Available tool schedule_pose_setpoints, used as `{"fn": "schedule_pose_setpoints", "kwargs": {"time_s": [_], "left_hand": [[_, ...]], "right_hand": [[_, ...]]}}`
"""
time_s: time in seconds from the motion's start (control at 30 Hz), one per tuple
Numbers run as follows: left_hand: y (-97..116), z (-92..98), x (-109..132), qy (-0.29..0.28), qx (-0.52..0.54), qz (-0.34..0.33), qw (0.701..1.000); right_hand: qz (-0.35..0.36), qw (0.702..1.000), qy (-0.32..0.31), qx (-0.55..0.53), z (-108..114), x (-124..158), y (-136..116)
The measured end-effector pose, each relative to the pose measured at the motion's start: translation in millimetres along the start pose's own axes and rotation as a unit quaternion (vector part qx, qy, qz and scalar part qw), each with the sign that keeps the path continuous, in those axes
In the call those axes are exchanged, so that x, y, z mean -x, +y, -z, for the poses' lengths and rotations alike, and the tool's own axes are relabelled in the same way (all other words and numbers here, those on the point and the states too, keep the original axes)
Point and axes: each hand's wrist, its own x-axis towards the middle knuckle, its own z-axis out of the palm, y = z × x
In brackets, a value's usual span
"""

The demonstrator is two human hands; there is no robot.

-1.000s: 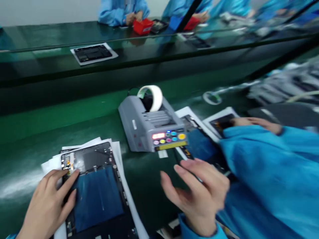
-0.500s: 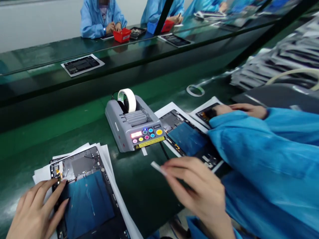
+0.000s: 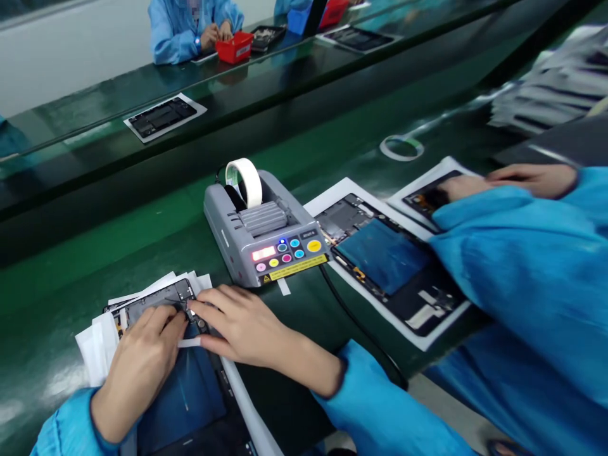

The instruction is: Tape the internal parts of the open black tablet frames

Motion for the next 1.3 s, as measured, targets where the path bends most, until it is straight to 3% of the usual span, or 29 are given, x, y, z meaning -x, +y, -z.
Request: {"fn": "schedule_pose_setpoints", "kwargs": {"time_s": [0.2, 0.33, 0.57, 0.77, 1.0, 1.3], "left_hand": [[-1.6, -0.4, 0.5, 0.028, 0.003, -0.018, 0.999], [2.3, 1.0, -3.7, 0.055, -0.002, 0.011, 0.998], [16.2, 9.1, -6.5, 0.028, -0.044, 0.056, 0.997], [13.3, 18.0, -14.5, 0.029, -0.129, 0.012, 0.991], [3.0, 7.4, -17.5, 0.035, -0.015, -0.029, 0.999], [-5.8, 7.5, -12.4, 0.065, -0.034, -0.079, 0.994]], "right_hand": [[0.001, 1.000, 0.007, -0.014, -0.2, -1.8, 3.8], [-0.002, 1.000, 0.014, -0.025, -2.0, 1.3, 3.7], [0.002, 1.000, 0.023, -0.018, -1.4, 6.6, 4.6], [0.006, 1.000, 0.026, -0.010, 0.8, 4.2, 3.3], [-0.005, 1.000, 0.022, -0.005, 2.5, 3.3, 3.6], [-0.008, 0.998, -0.040, 0.051, 4.8, -6.3, 0.2]]}}
